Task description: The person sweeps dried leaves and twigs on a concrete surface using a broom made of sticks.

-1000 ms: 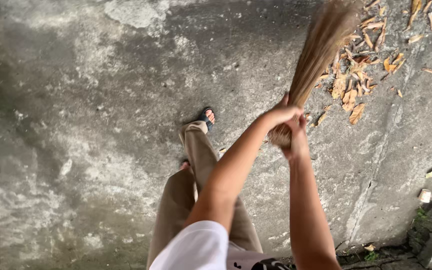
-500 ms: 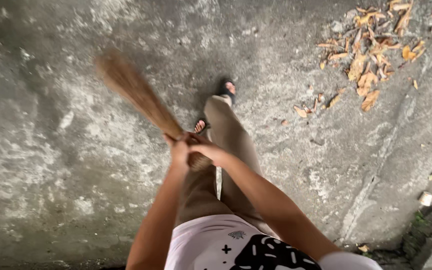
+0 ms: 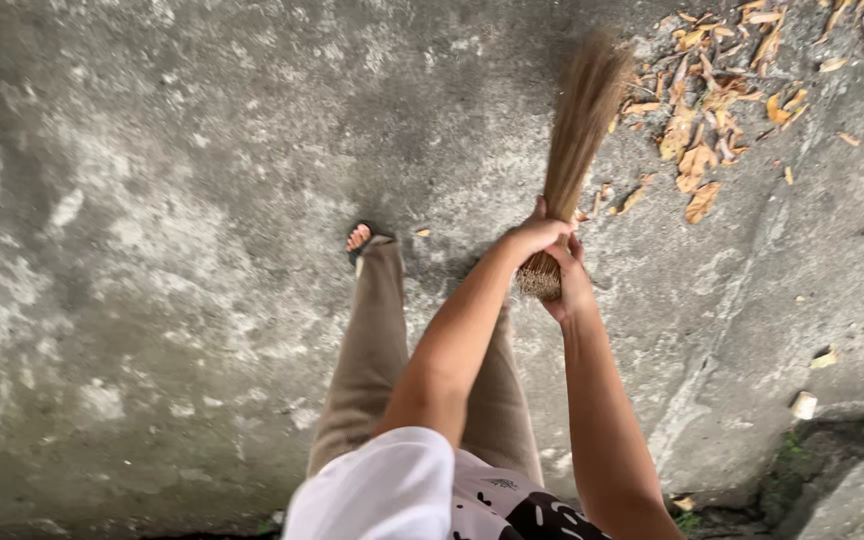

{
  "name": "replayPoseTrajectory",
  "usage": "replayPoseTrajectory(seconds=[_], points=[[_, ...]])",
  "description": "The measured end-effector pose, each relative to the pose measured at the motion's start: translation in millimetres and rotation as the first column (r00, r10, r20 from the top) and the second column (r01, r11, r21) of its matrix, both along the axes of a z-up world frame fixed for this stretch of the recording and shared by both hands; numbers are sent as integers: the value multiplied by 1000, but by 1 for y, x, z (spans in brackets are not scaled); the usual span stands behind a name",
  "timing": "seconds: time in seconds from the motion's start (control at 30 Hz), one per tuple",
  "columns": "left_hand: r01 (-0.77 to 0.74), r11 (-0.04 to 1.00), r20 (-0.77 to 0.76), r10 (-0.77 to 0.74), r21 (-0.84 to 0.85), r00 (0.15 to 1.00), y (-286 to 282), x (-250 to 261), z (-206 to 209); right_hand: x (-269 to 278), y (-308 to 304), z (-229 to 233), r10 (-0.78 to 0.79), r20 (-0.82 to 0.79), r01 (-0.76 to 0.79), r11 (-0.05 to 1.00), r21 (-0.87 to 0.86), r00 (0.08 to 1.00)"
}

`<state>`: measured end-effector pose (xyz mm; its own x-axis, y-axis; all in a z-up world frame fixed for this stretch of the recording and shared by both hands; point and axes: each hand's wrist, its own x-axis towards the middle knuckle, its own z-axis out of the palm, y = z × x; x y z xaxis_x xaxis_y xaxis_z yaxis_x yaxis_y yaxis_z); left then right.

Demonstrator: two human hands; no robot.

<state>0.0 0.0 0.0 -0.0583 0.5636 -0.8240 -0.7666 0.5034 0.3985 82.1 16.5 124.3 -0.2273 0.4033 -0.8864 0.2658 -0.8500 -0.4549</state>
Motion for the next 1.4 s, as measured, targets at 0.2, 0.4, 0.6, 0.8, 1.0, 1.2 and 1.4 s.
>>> replayPoseTrajectory(seconds=[0.2, 0.4, 0.6, 0.8, 1.0, 1.2, 1.4], points=[[-225, 926, 16, 241, -304, 970, -63, 112, 54, 114, -3, 9, 377, -41, -379, 916, -133, 925], [-633, 711, -341, 539, -306, 770, -132, 132, 17, 96, -33, -38, 550, -326, -633, 727, -267, 769], [-352, 889, 232, 424, -293, 876, 23, 169, -25, 146, 96, -50, 447, 73, -388, 837, -385, 892], [194, 979, -7, -194, 67, 981, 207, 197, 39, 183, 212, 21, 181, 207, -178, 984, -30, 961], [-37, 980, -165, 70, 195, 984, 137, 220, 118, 229, 159, 67, 296, 140, -302, 953, 24, 945], [-481, 847, -146, 458, -226, 877, -64, 250, 127, 240, 26, 23, 625, -260, -675, 707, -211, 736], [-723, 455, -418, 603, -521, 680, -239, 217, 42, 143, -117, -55, 905, -293, -939, 241, -244, 308]])
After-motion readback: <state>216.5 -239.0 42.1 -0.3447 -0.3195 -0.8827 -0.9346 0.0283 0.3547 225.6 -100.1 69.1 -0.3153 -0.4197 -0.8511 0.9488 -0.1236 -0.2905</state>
